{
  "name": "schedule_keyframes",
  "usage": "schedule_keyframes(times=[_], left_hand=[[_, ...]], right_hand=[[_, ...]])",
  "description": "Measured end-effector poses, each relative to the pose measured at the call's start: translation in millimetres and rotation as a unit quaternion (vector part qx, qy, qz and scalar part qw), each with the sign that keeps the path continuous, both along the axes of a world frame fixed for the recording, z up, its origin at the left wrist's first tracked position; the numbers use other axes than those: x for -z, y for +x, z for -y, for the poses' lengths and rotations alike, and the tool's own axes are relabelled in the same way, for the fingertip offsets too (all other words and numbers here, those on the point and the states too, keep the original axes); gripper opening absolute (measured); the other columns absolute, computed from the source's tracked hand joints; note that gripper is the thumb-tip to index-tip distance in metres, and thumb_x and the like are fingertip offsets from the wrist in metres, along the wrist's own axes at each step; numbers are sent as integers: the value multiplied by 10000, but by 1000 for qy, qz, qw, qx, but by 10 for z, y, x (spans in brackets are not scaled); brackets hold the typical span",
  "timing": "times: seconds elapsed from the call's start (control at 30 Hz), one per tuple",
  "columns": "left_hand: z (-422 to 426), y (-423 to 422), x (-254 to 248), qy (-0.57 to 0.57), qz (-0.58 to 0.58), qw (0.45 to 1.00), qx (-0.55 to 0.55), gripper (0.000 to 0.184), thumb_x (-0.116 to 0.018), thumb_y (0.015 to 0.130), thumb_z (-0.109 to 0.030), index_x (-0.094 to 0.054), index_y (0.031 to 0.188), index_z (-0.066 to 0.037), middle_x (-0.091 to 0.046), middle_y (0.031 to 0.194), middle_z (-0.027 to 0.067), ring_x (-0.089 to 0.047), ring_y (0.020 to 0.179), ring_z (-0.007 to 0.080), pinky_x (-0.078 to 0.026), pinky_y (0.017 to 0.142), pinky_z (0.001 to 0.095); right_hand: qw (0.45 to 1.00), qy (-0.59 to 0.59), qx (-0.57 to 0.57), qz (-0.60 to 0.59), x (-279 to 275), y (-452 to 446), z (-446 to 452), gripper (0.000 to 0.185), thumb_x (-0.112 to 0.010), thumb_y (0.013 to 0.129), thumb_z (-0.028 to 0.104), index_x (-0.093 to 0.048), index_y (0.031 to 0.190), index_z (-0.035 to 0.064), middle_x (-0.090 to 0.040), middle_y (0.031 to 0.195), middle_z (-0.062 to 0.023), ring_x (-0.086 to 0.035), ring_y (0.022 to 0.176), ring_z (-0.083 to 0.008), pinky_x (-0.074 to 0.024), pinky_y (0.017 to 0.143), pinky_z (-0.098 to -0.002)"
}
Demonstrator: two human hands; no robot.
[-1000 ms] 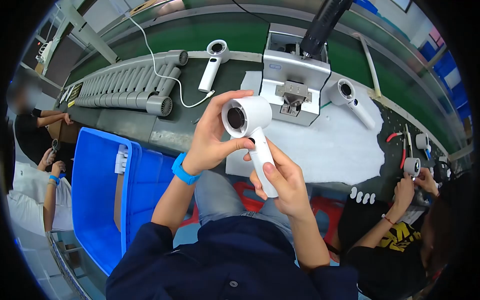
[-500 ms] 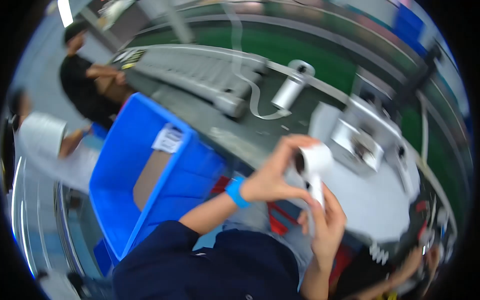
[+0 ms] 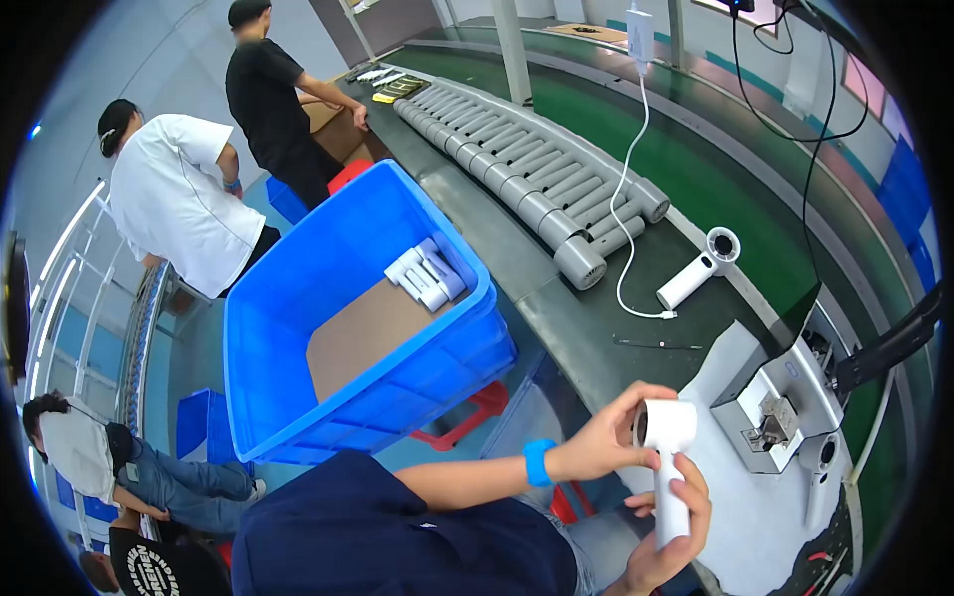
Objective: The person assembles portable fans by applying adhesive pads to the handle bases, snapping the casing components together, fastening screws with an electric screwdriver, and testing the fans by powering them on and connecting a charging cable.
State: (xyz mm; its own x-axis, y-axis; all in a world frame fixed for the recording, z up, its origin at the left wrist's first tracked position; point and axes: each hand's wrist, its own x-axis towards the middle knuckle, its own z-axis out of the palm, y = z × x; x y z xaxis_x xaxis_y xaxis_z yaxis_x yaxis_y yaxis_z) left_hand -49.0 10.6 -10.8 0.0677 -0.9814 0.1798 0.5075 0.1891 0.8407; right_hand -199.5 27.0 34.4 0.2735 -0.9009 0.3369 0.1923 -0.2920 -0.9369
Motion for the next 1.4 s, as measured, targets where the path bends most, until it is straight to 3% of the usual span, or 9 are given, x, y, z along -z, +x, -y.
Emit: schedule_keyframes(times=[0.2, 0.47, 0.6, 0.83, 1.03, 1.1, 1.17, 1.23, 1.4], left_hand=[[-29, -463, 151, 69, 42, 997, -19, 529, -725, 786, -107, -409, 1202, -19, -483, 1147, 69, -457, 1111, 154, -379, 958, 314], [131, -163, -79, -54, 548, 834, -4, 303, -641, 839, -244, -527, 960, 8, -521, 966, 144, -495, 905, 289, -419, 793, 351], [224, -67, -309, -70, 356, 932, -14, 264, -571, 846, -123, -535, 1072, 8, -526, 1014, 143, -479, 998, 298, -389, 891, 400], [390, -380, -518, -210, 220, 950, 66, 302, -553, 887, -170, -519, 1144, -14, -441, 1201, 144, -425, 1120, 318, -341, 973, 387], [460, -481, -482, -208, 130, 962, 122, 260, -573, 880, -208, -483, 1054, -37, -417, 1244, 153, -410, 1160, 272, -317, 1000, 379], [556, -521, -428, -217, 162, 956, 111, 280, -588, 864, -207, -468, 1057, -45, -454, 1223, 162, -435, 1135, 251, -328, 992, 381], [609, -499, -482, -218, 158, 952, 146, 250, -577, 856, -177, -445, 1027, -51, -520, 1145, 151, -475, 1088, 242, -338, 987, 383], [609, -509, -460, -177, 119, 961, 175, 240, -561, 853, -155, -416, 1013, -51, -580, 984, 125, -537, 948, 209, -415, 878, 350], [674, -529, -410, -117, 104, 959, 238, 212, -535, 853, -164, -458, 992, -23, -565, 759, 79, -512, 677, 118, -423, 618, 253]], right_hand=[[973, -5, 202, -115, -164, -73, 191, 513, -278, 939, 409, -580, 882, -3, -635, 883, -114, -555, 676, -146, -369, 533, -204], [981, 11, 143, -133, -64, -212, 584, 432, -405, 921, 350, -552, 727, -7, -590, 739, -97, -539, 661, -161, -404, 650, -285], [984, 22, 127, -126, -92, -198, 610, 415, -433, 907, 314, -549, 692, -21, -572, 680, -97, -535, 669, -163, -392, 661, -287], [984, 16, 103, -142, 127, -353, 682, 480, -411, 952, 414, -585, 936, -33, -595, 799, -74, -557, 752, -147, -426, 684, -281], [966, 20, 235, -103, 288, -210, 546, 851, -383, 813, 752, -503, 1097, -41, -532, 965, -35, -507, 849, -127, -412, 687, -269], [981, 24, 141, -131, 500, -500, 529, 733, -351, 878, 676, -493, 1044, -24, -517, 924, -49, -486, 800, -145, -407, 699, -291], [973, 79, 203, 78, 421, -367, 524, 502, -289, 998, 427, -502, 1076, -21, -557, 1090, -122, -521, 987, -177, -376, 889, -302], [981, -32, 193, -11, 199, -590, 618, 550, -285, 986, 446, -511, 1016, -55, -590, 969, -173, -525, 619, -132, -419, 651, -251], [927, -93, 364, -14, -335, -1028, 1132, 388, -322, 990, 248, -558, 854, -28, -599, 843, -119, -432, 602, -94, -343, 585, -222]])
